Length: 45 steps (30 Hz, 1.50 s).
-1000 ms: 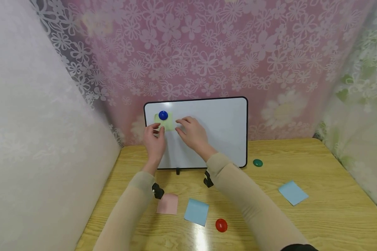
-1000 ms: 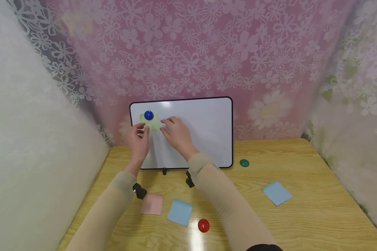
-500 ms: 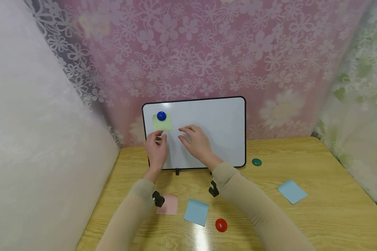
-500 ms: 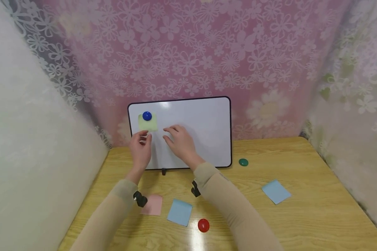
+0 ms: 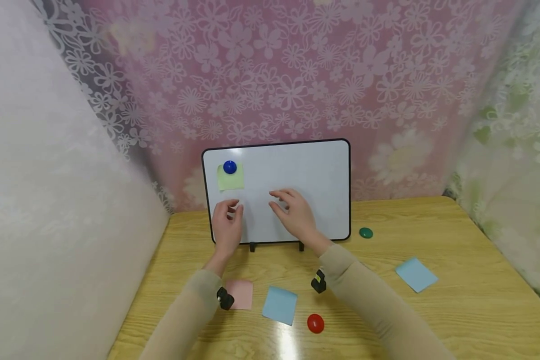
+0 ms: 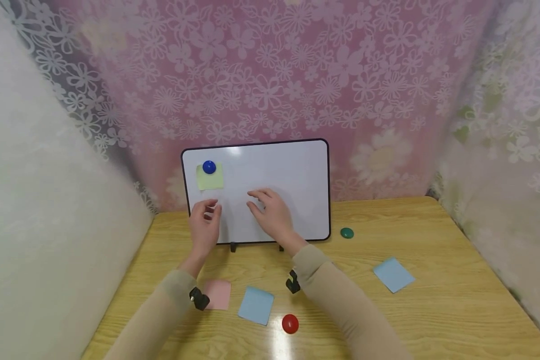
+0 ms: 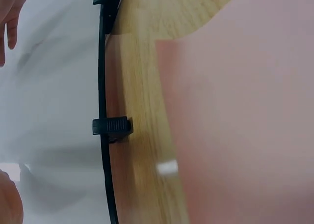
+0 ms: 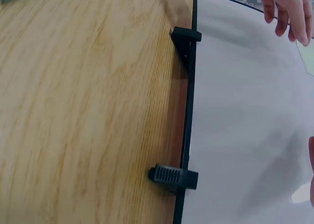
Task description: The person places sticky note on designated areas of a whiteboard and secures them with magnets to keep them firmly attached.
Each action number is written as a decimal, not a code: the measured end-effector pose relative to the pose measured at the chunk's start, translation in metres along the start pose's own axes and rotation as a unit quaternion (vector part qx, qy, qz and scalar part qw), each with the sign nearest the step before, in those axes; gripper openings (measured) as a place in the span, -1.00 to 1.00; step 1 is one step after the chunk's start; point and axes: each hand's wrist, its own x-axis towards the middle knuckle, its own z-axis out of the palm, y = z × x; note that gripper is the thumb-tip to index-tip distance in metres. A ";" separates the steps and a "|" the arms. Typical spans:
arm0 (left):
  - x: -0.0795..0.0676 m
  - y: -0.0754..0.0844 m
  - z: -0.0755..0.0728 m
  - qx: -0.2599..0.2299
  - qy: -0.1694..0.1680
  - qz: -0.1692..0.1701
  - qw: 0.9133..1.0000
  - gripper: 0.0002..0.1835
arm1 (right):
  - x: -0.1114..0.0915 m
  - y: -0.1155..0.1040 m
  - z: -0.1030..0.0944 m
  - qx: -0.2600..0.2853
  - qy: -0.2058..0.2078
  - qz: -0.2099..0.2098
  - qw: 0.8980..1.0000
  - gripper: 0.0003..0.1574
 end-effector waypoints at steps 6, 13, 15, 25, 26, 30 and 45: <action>-0.007 -0.002 0.000 0.002 0.013 0.006 1.000 -0.80 | -0.011 0.005 -0.012 0.021 0.006 0.002 1.000 -0.59; -0.019 0.002 -0.001 -0.013 0.001 -0.005 1.000 -0.81 | -0.023 0.006 -0.014 0.006 -0.022 0.019 1.000 -0.58; -0.023 0.005 0.000 -0.025 -0.007 0.002 1.000 -0.79 | -0.027 0.004 -0.015 0.007 -0.026 0.022 0.999 -0.57; -0.044 0.010 0.006 -0.026 -0.067 0.047 0.996 -0.79 | -0.045 0.006 -0.031 0.009 -0.050 0.006 0.999 -0.61; -0.046 0.011 0.007 -0.023 -0.075 0.055 0.995 -0.80 | -0.047 0.007 -0.034 0.005 -0.052 0.004 0.999 -0.62; -0.054 0.015 0.008 -0.023 -0.114 0.066 0.991 -0.79 | -0.054 0.012 -0.045 0.003 -0.061 0.007 0.998 -0.62; -0.075 0.026 0.005 -0.020 -0.214 0.010 0.977 -0.81 | -0.082 0.043 -0.083 0.001 -0.078 0.042 0.996 -0.65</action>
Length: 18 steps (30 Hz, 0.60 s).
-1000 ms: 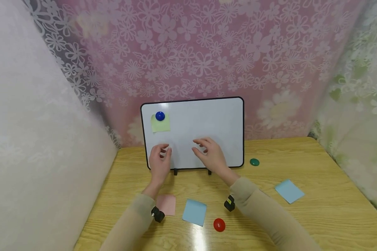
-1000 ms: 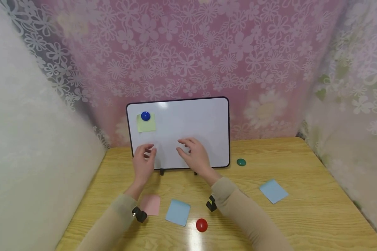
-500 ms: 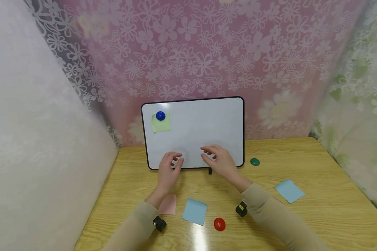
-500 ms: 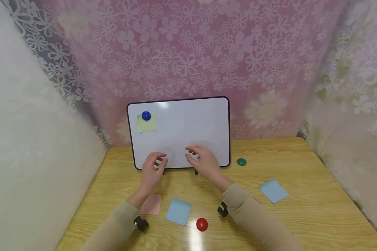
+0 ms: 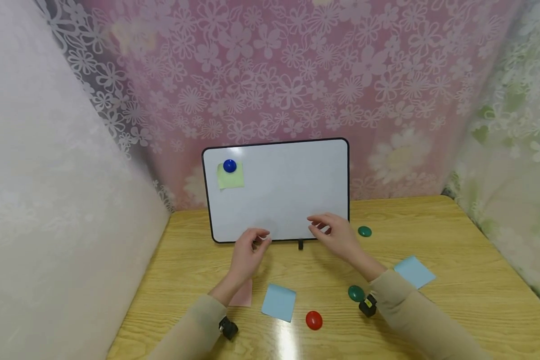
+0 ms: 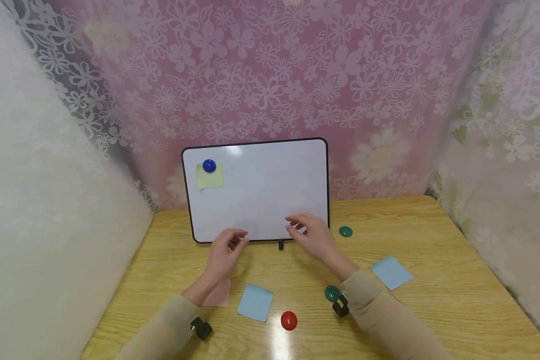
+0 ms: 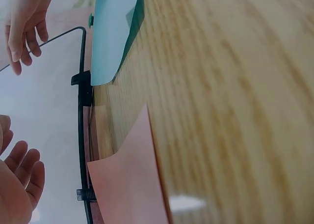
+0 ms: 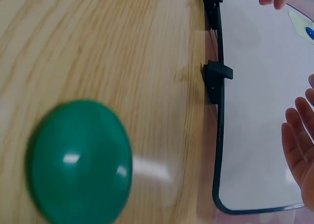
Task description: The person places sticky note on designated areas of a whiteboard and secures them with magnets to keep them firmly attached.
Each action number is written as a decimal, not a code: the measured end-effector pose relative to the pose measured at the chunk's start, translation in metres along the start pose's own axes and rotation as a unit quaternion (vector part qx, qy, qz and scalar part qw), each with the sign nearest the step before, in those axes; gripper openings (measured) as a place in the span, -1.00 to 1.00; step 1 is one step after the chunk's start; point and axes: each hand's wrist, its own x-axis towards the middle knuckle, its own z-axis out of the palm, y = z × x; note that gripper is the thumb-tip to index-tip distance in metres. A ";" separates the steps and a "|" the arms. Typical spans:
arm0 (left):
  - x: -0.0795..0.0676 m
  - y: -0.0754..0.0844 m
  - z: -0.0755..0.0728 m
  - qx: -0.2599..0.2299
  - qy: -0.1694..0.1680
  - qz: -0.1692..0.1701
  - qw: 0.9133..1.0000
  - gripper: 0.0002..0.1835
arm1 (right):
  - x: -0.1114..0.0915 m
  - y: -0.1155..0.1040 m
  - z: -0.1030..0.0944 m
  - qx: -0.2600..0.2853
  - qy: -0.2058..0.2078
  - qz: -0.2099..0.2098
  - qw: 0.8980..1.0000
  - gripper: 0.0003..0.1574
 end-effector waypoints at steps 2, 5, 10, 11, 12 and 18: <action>-0.002 0.000 0.000 0.003 -0.011 -0.002 1.000 -0.80 | -0.003 0.004 -0.004 0.002 -0.002 0.001 1.000 -0.65; -0.005 0.000 0.001 0.009 -0.032 -0.001 0.999 -0.77 | -0.009 0.010 -0.011 0.005 -0.005 0.008 1.000 -0.64; -0.012 0.002 0.004 0.017 -0.075 -0.004 0.997 -0.73 | -0.020 0.019 -0.026 -0.001 -0.002 0.015 1.000 -0.64; -0.013 0.003 0.004 0.016 -0.087 -0.006 0.996 -0.72 | -0.022 0.022 -0.029 -0.002 -0.002 0.017 1.000 -0.64; -0.015 0.005 0.005 0.016 -0.098 -0.001 0.995 -0.71 | -0.025 0.024 -0.033 -0.004 -0.002 0.020 1.000 -0.65; -0.021 0.022 0.010 0.018 -0.187 0.033 0.982 -0.67 | -0.041 0.036 -0.060 -0.015 -0.029 0.070 0.997 -0.61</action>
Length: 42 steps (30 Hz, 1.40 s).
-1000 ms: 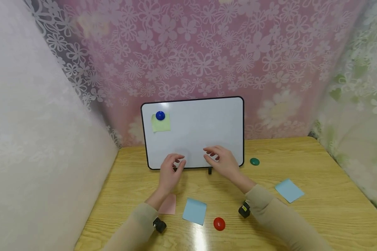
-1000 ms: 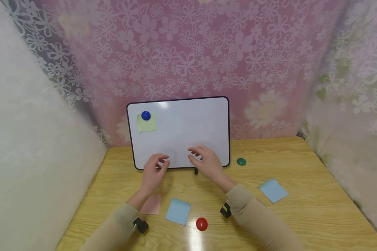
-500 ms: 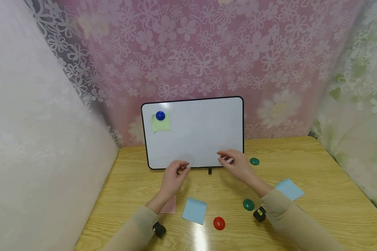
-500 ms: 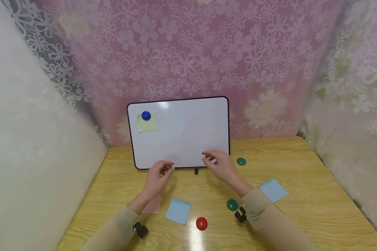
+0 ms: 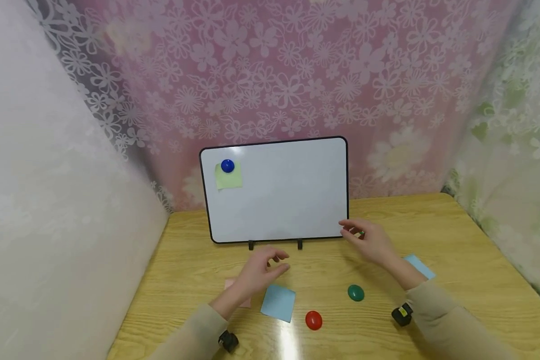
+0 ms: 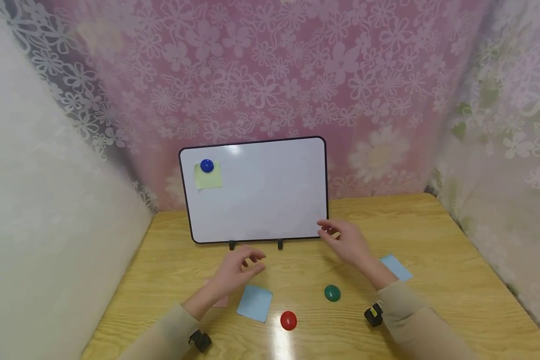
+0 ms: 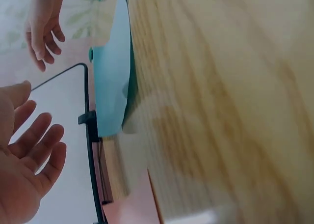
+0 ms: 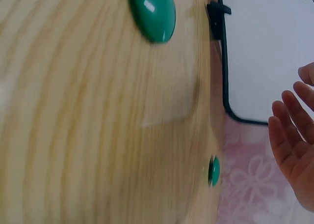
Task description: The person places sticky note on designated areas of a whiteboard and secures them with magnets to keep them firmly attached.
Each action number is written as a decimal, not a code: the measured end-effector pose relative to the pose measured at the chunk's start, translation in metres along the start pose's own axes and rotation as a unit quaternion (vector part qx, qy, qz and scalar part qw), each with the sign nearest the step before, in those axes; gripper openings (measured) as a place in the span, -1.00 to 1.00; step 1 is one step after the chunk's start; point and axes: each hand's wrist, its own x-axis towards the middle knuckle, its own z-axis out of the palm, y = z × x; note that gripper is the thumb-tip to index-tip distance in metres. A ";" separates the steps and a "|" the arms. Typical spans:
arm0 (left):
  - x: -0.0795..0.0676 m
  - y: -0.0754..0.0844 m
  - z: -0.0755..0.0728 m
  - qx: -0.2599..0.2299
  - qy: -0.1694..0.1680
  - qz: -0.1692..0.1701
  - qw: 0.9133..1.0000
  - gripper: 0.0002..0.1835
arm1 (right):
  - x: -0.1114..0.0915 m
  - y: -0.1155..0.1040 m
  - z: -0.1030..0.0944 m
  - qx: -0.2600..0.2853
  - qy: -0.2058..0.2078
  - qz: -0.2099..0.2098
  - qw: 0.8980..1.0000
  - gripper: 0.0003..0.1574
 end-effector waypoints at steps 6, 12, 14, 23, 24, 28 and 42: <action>0.002 0.011 0.010 0.027 -0.060 0.049 0.997 -0.68 | -0.019 0.021 -0.030 -0.005 -0.050 0.041 0.998 -0.50; 0.002 0.016 0.019 0.039 -0.122 0.088 0.988 -0.66 | -0.042 0.046 -0.059 -0.013 -0.096 0.052 0.994 -0.48; 0.002 0.018 0.021 0.041 -0.144 0.095 0.984 -0.64 | -0.049 0.054 -0.068 -0.016 -0.110 0.063 0.992 -0.46; 0.003 0.027 0.033 0.067 -0.182 0.127 0.973 -0.61 | -0.067 0.075 -0.096 -0.040 -0.103 0.113 0.987 -0.40; 0.004 0.027 0.034 0.068 -0.186 0.131 0.971 -0.61 | -0.069 0.077 -0.098 -0.042 -0.101 0.119 0.987 -0.40; 0.004 0.032 0.038 0.081 -0.196 0.144 0.967 -0.62 | -0.075 0.086 -0.106 -0.053 -0.097 0.129 0.985 -0.38; 0.004 0.044 0.046 0.096 -0.244 0.146 0.954 -0.58 | -0.097 0.094 -0.127 -0.110 -0.124 0.184 0.969 -0.33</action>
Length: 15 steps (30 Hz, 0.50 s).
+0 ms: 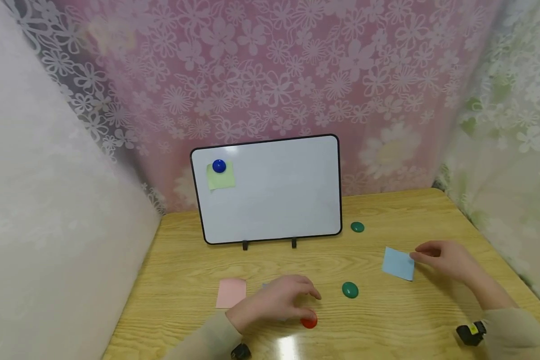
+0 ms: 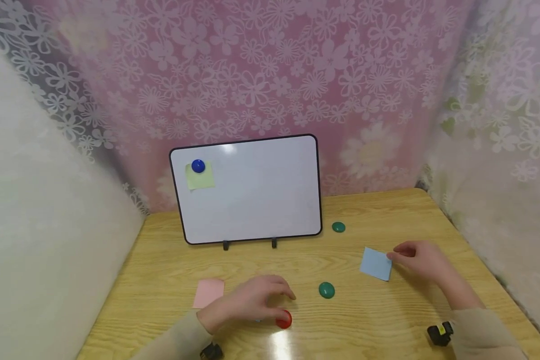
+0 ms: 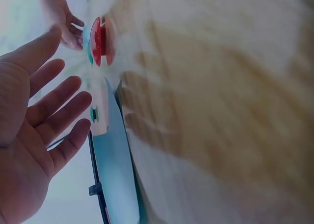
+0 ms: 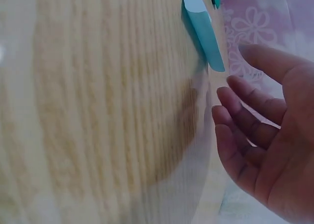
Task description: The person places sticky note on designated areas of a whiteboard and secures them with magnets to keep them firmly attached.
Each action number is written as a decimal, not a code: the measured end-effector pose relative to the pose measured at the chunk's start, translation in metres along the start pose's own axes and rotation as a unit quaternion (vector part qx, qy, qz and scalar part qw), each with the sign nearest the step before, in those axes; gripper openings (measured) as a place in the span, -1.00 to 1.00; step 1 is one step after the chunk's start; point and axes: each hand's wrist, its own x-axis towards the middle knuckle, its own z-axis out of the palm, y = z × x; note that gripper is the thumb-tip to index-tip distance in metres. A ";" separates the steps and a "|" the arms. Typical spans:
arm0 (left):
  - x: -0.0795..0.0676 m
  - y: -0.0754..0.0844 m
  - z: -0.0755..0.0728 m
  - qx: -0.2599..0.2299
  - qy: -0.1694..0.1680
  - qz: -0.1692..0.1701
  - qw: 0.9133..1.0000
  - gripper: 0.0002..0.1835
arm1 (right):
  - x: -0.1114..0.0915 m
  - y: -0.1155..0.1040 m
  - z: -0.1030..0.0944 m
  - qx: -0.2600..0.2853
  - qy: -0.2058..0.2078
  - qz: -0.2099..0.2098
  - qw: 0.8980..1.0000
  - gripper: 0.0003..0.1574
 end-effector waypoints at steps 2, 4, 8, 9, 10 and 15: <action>0.000 0.002 0.000 0.008 -0.007 0.005 1.000 -0.56 | -0.003 -0.001 -0.001 -0.007 -0.016 0.019 1.000 -0.30; -0.001 0.003 0.001 0.017 -0.012 0.011 1.000 -0.55 | -0.005 -0.005 0.000 -0.009 -0.031 0.038 0.999 -0.26; 0.000 0.005 0.004 0.053 -0.018 0.029 0.998 -0.53 | -0.005 -0.016 0.000 -0.012 -0.052 0.060 0.997 -0.19; 0.000 0.005 0.004 0.061 -0.021 0.033 0.997 -0.52 | -0.005 -0.018 0.000 -0.014 -0.057 0.065 0.996 -0.18; 0.000 0.005 0.005 0.068 -0.023 0.035 0.997 -0.52 | -0.004 -0.021 0.001 -0.016 -0.059 0.069 0.996 -0.17; -0.001 0.007 0.006 0.086 -0.036 0.027 0.995 -0.50 | -0.005 -0.029 0.004 -0.012 -0.065 0.085 0.994 -0.21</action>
